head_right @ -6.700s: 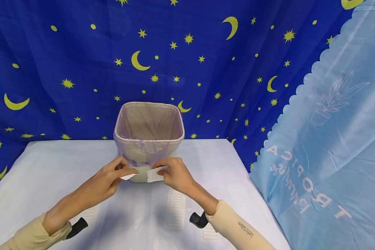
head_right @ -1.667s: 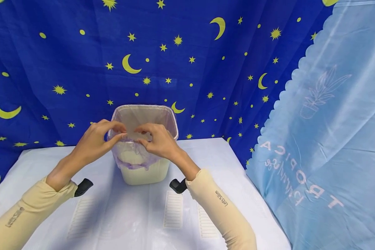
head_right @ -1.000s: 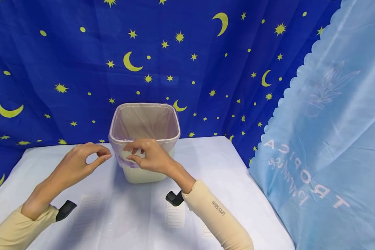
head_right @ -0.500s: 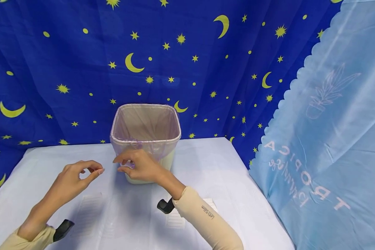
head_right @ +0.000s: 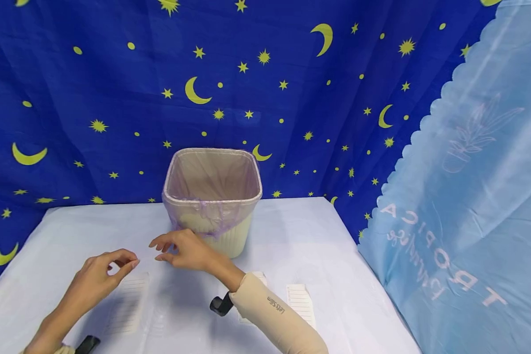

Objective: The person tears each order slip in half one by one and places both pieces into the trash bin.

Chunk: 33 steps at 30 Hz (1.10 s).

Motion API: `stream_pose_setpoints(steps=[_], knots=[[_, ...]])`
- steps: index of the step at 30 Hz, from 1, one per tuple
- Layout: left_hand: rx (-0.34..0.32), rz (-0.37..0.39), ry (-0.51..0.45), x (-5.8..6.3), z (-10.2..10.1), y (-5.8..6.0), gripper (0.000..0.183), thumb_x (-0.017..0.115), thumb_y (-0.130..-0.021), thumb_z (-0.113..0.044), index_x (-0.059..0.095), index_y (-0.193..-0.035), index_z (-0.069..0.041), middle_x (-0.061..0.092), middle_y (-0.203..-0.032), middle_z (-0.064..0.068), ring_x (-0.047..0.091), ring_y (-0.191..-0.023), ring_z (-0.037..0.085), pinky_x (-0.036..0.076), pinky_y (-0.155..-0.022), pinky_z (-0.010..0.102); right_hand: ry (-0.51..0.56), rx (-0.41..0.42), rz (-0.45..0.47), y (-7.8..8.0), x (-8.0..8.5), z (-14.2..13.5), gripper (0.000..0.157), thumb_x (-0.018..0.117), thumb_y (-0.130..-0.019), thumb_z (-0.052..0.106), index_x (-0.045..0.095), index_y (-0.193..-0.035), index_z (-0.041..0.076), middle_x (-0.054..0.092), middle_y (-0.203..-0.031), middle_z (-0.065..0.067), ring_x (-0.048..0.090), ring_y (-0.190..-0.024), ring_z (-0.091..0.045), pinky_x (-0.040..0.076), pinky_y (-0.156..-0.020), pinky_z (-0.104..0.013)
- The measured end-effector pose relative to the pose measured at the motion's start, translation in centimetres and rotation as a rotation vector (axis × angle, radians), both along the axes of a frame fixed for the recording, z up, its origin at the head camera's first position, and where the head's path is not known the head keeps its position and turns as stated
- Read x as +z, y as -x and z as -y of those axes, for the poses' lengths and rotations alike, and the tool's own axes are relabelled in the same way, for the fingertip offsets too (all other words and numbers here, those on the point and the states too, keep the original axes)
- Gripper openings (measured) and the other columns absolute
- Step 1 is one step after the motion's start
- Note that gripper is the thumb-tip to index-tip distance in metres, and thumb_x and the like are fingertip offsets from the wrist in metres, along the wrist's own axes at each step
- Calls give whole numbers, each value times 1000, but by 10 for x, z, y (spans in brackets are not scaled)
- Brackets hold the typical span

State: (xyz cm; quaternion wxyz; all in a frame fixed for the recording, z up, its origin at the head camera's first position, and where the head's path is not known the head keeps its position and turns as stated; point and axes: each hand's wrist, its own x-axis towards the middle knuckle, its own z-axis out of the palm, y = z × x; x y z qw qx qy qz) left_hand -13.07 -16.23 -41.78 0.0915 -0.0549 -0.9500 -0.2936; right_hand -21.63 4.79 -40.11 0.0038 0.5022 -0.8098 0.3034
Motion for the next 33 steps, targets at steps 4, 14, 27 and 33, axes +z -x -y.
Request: stream_pose_setpoints(steps=[4, 14, 27, 33], knots=[[45, 25, -9, -10, 3, -5, 11, 68, -92, -28, 73, -95, -18, 68, -83, -5, 62, -78, 20, 45, -59, 40, -28, -16, 30, 2, -16, 9, 28, 71, -89, 12, 69, -116, 8, 73, -99, -1, 66, -89, -4, 48, -77, -10], [129, -26, -35, -35, -3, -18, 11, 70, -89, -22, 74, -94, -12, 70, -79, -2, 62, -69, 17, 44, -60, 35, -95, -94, 33, 5, -60, 26, 26, 73, -88, 18, 71, -113, 9, 74, -96, -1, 66, -84, -1, 47, -76, -9], [186, 126, -52, -54, -3, -25, 19, 70, -88, -25, 71, -99, -9, 70, -87, 2, 65, -81, 25, 48, -65, 43, -155, -48, 53, 2, -82, 43, 27, 71, -88, 14, 70, -115, 9, 73, -104, -2, 65, -91, 0, 46, -80, -9], [271, 229, 61, -63, -5, -23, 64, 72, -86, -36, 52, -129, 7, 63, -97, 24, 62, -80, 38, 44, -71, 56, -178, -25, 81, 3, -86, 51, 28, 68, -89, 6, 69, -117, 9, 72, -110, -3, 66, -98, -5, 46, -84, -11]])
